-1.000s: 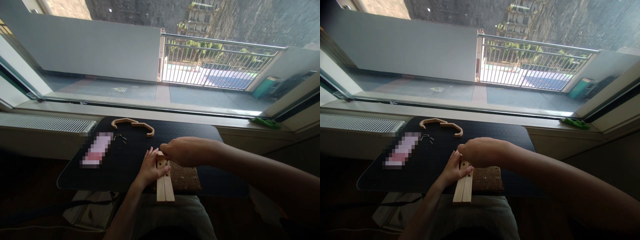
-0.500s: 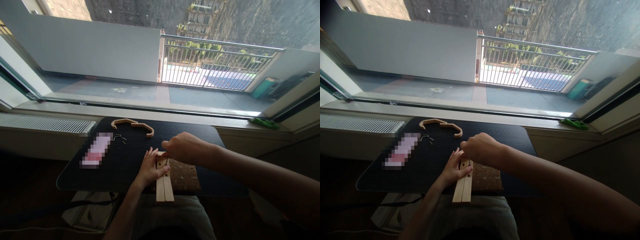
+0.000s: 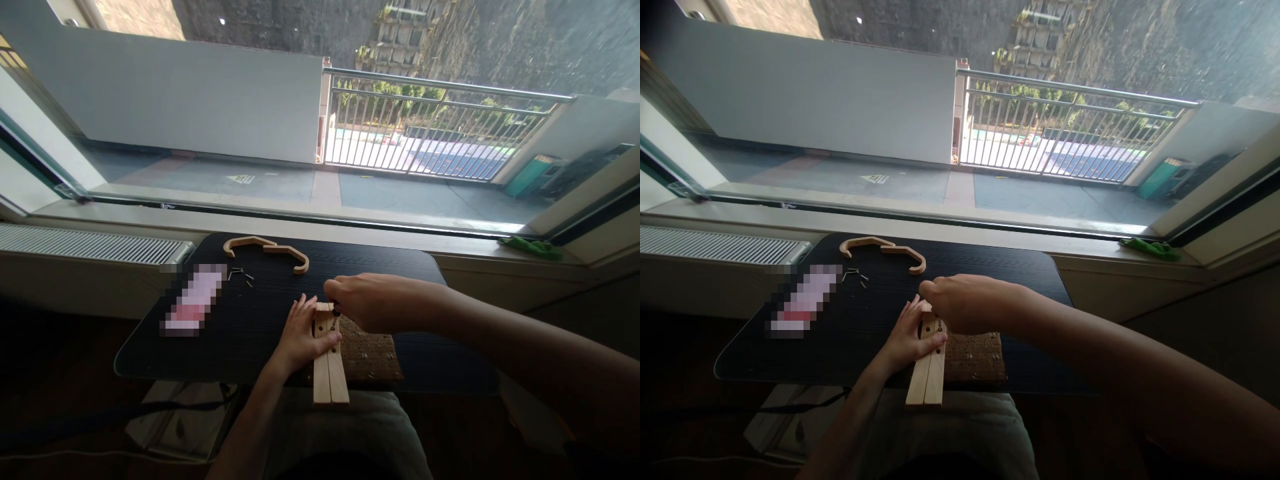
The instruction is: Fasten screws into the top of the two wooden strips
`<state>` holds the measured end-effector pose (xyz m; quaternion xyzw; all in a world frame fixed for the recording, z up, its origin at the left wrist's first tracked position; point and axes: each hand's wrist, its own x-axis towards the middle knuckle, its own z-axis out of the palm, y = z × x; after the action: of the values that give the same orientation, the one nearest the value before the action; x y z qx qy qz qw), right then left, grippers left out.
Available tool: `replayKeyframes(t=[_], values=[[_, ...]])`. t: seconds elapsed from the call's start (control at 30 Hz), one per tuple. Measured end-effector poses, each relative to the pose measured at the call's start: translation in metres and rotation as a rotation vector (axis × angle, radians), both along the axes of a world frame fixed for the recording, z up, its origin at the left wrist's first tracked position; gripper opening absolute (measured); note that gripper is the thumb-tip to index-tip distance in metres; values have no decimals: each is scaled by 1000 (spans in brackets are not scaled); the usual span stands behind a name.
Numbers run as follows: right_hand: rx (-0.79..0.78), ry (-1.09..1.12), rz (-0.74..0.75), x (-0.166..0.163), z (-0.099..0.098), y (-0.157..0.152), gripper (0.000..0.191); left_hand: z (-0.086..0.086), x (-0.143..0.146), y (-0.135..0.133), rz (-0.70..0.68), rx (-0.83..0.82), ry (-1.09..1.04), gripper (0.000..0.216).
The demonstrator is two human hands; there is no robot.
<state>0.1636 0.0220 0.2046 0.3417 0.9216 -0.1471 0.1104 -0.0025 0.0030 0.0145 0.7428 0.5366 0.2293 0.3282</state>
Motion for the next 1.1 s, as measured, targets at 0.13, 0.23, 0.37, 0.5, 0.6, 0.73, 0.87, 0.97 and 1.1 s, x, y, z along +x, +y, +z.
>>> replayKeyframes(t=[0.13,0.23,0.37,0.5,0.6,0.73,0.87,0.97,1.1], values=[[38,-61,-7,0,0,3,11,1,0,-1,2,-1,-14,70],[104,-122,9,-3,-3,3,11,-1,1,0,12,15,-12,70],[203,-169,27,-7,-5,2,13,-2,1,0,0,27,6,69],[296,-220,57,-9,-5,3,21,1,1,0,3,-6,1,69],[335,-235,55,-8,-5,3,27,3,1,-1,1,-19,-3,68],[306,-219,-22,-7,-2,0,36,1,0,-1,16,3,-20,69],[200,-107,-68,-5,0,-5,28,0,0,-1,8,10,-15,69],[116,-62,-63,-1,-2,-5,16,0,0,-1,4,12,-4,71],[-7,1,-58,4,-6,-5,11,0,0,-1,1,6,12,71]])
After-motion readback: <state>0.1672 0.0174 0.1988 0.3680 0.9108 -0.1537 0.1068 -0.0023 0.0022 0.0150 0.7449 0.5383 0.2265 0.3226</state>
